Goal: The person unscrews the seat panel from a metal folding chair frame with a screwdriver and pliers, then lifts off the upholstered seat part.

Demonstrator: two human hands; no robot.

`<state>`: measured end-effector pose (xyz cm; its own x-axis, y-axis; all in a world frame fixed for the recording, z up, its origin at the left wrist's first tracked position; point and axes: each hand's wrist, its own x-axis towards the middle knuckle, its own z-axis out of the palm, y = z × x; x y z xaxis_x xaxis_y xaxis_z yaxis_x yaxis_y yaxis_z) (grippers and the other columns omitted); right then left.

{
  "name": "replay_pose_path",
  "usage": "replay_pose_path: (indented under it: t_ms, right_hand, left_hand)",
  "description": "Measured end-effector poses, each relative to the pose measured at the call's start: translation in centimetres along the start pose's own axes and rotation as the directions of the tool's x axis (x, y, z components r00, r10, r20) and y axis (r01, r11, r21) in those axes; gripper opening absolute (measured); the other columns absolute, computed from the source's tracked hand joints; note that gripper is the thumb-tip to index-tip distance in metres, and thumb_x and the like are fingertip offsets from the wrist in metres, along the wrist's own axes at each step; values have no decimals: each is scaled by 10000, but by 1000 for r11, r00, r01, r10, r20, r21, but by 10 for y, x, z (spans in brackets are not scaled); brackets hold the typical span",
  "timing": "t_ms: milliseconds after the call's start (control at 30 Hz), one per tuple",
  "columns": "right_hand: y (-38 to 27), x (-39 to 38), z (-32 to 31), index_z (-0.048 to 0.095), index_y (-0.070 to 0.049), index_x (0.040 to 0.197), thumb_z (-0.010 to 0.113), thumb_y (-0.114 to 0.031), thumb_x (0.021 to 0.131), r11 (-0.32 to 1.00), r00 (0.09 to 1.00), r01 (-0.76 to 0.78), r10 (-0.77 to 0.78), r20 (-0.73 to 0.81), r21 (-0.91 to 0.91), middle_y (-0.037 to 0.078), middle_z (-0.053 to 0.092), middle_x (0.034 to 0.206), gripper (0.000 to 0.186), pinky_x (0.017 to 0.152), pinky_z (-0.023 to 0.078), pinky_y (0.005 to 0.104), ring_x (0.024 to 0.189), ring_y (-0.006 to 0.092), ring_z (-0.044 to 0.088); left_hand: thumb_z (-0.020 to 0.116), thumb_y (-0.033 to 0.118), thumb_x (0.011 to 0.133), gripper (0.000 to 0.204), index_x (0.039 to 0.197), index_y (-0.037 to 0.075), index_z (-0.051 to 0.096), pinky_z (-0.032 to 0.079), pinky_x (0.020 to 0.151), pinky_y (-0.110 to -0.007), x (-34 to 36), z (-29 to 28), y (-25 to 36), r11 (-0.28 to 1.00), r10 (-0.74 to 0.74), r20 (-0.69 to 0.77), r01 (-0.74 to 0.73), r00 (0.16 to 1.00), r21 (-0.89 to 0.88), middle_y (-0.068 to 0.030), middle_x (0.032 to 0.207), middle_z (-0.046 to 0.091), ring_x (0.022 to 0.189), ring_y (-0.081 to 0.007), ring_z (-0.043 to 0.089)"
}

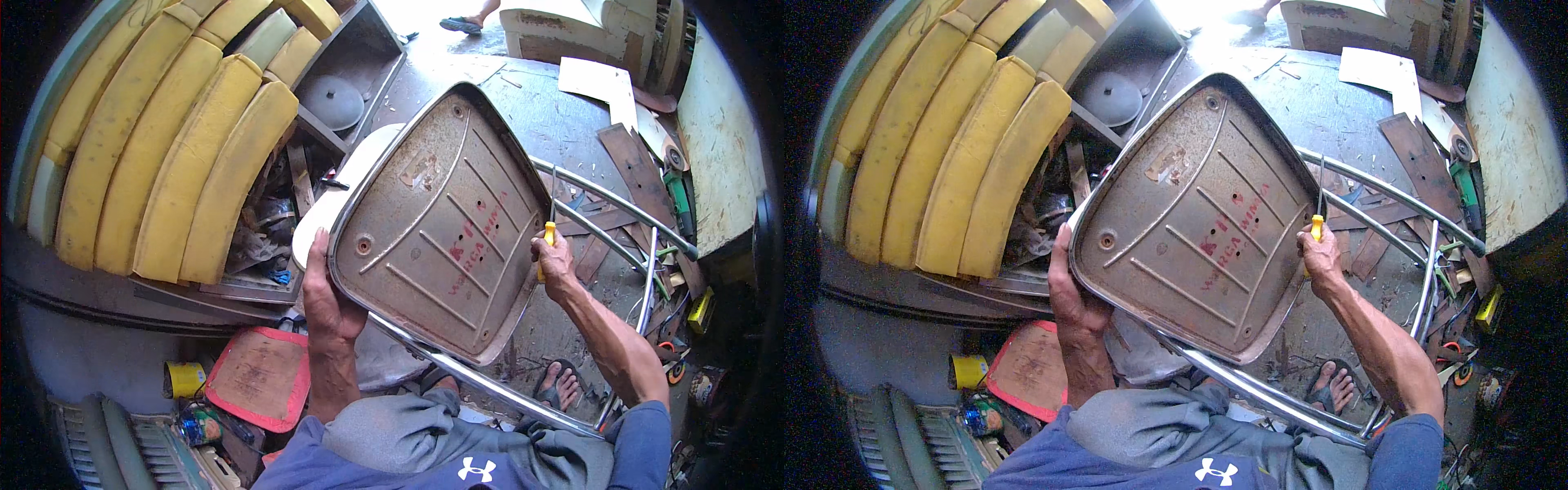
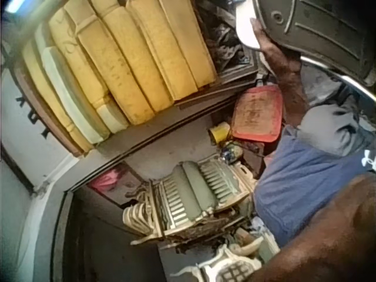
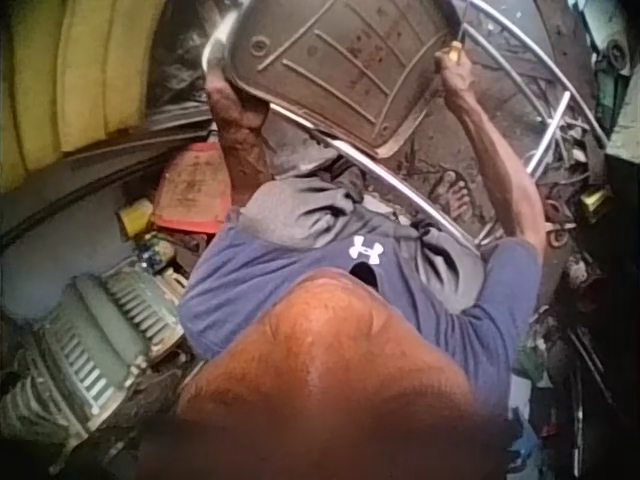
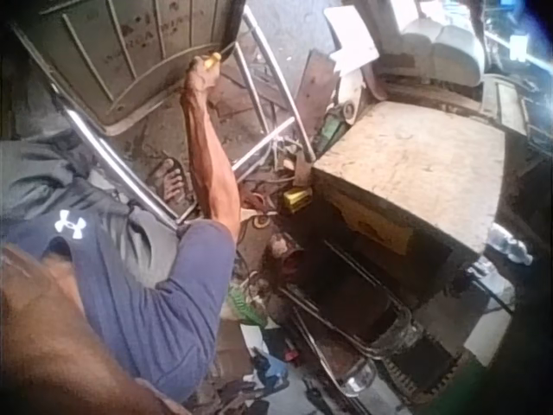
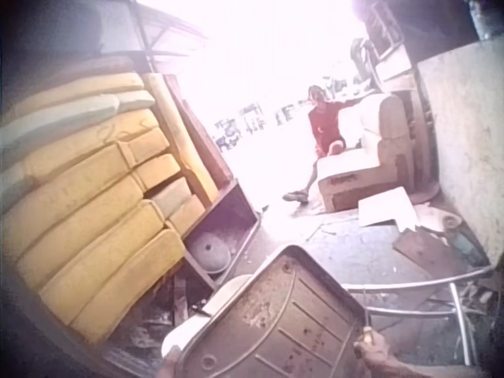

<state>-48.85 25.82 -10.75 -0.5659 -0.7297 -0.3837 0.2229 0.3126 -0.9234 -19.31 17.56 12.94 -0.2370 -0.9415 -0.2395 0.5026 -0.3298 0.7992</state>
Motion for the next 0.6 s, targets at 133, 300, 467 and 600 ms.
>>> replay_pose_path:
  t_ms: [133,300,467,600]
  right_hand:
    - [0,1,-1,588,-67,969,622,-126,867,1000,1000,-8,8,4,25,-2,541,766,123,638,423,283,697,107,507]
    - [-4,0,3,587,-70,957,620,-123,859,1000,1000,-8,8,15,18,0,549,769,116,639,433,281,693,110,516]
    - [-3,0,0,585,-70,947,621,-126,849,1000,1000,3,-3,7,26,1,551,755,118,639,441,290,687,114,523]
    - [-2,1,2,589,-74,928,627,-102,860,999,1000,5,-5,-2,33,7,551,733,83,616,443,274,652,109,526]
  left_hand:
    - [441,308,1029,418,1313,26,559,498,982,-401,5,-1,0,1000,7,-42,-7,999,-5,-120,1212,660,1093,-242,644]
    - [469,301,1005,415,1275,15,602,507,971,-404,8,-3,-2,995,97,-87,-94,991,38,-124,1187,682,1066,-257,659]
    - [461,300,1014,414,1273,9,601,506,970,-401,9,0,-6,990,129,-127,-121,983,72,-131,1188,681,1059,-252,660]
    - [450,320,1026,429,1280,5,592,500,978,-401,9,1,-9,985,161,-120,-152,980,78,-136,1198,673,1065,-253,657]
